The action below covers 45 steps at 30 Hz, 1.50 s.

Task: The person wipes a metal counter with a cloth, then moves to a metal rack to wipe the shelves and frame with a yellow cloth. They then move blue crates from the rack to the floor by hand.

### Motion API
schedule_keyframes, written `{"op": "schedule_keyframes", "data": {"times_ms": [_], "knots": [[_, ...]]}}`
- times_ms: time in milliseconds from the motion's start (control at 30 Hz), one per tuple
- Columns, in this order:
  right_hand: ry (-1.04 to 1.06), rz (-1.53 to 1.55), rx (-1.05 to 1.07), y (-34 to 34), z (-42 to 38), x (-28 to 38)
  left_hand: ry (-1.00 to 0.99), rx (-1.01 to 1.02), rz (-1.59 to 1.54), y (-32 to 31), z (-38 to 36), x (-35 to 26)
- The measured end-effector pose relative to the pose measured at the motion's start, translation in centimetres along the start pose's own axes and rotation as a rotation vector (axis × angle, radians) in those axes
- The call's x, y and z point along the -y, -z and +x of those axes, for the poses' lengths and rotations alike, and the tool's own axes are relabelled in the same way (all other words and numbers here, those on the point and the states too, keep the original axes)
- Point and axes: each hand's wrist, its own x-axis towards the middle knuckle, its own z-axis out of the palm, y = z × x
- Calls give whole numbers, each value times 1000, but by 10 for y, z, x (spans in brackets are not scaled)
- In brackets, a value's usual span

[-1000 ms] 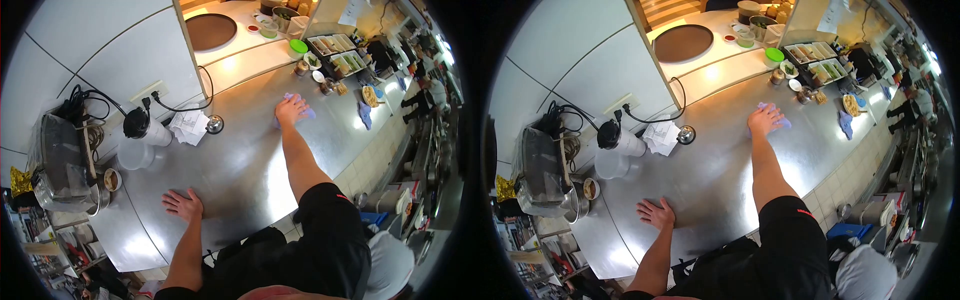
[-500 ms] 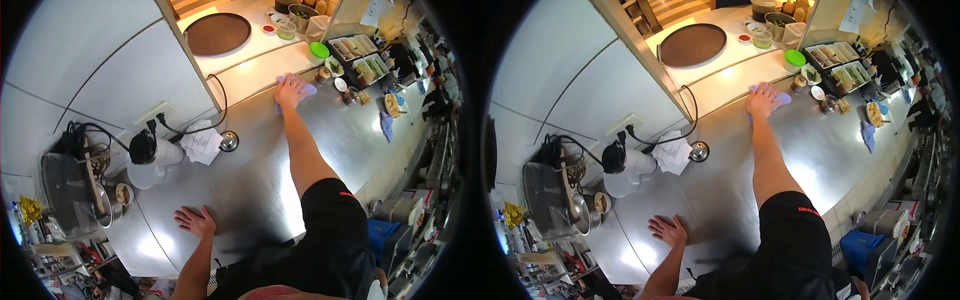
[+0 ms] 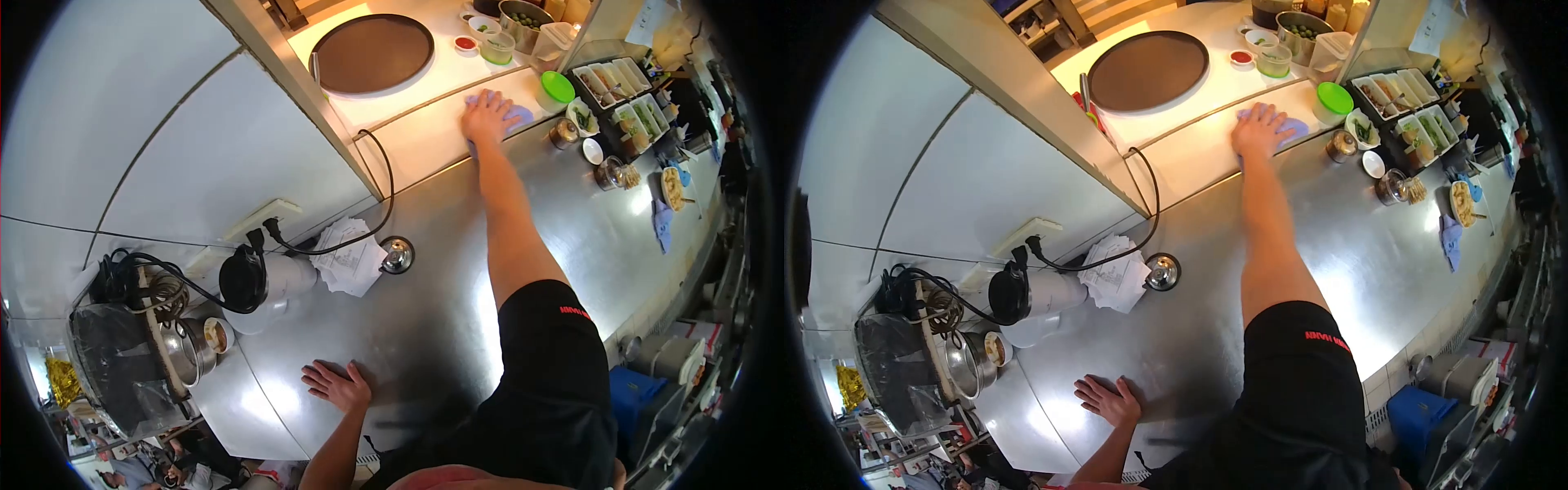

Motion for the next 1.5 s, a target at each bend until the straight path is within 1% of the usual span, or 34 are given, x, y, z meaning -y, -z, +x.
{"op": "schedule_keyframes", "data": {"times_ms": [67,133,200,233,333,433,500,600,700,767,867,967,1067,1133,1200,1300,1400,1433,1500], "knots": [[74,6,2,-10,-9,22,-5,-1,-5,-4,-2,-1],[331,-29,97,-10,-33,58,7,16,-7,1,-1,-2],[612,30,78,-17,-63,79,14,27,-18,4,0,-4],[683,30,88,-9,-79,82,21,31,-26,6,-1,-4],[906,106,77,4,-119,66,11,-1,-54,8,-3,-4],[1041,254,145,16,-148,17,16,13,-87,14,-6,-6],[940,249,176,36,-165,-19,30,23,-72,17,-6,-6],[662,237,177,47,-199,-63,25,22,-94,16,-4,-6],[548,203,163,65,-269,-83,37,41,-163,17,-4,-5],[617,196,190,73,-333,-94,35,38,-164,18,-5,3],[772,200,247,98,-431,-104,44,-13,-154,13,-7,3],[954,160,339,105,-514,-102,51,7,-132,21,-8,7],[1107,211,456,122,-564,-82,43,-6,-152,17,-7,10],[1125,273,558,136,-578,-72,42,-6,-176,19,-10,15],[1117,332,663,149,-588,-61,38,-46,-187,17,-14,19],[934,1094,633,116,-588,-72,28,-35,-270,23,-16,25],[920,507,382,130,-577,-91,16,-82,-456,4,-8,31],[891,396,445,136,-577,-94,3,-41,-509,10,-8,35],[886,405,452,148,-580,-97,-54,62,-606,20,-5,50]]}}
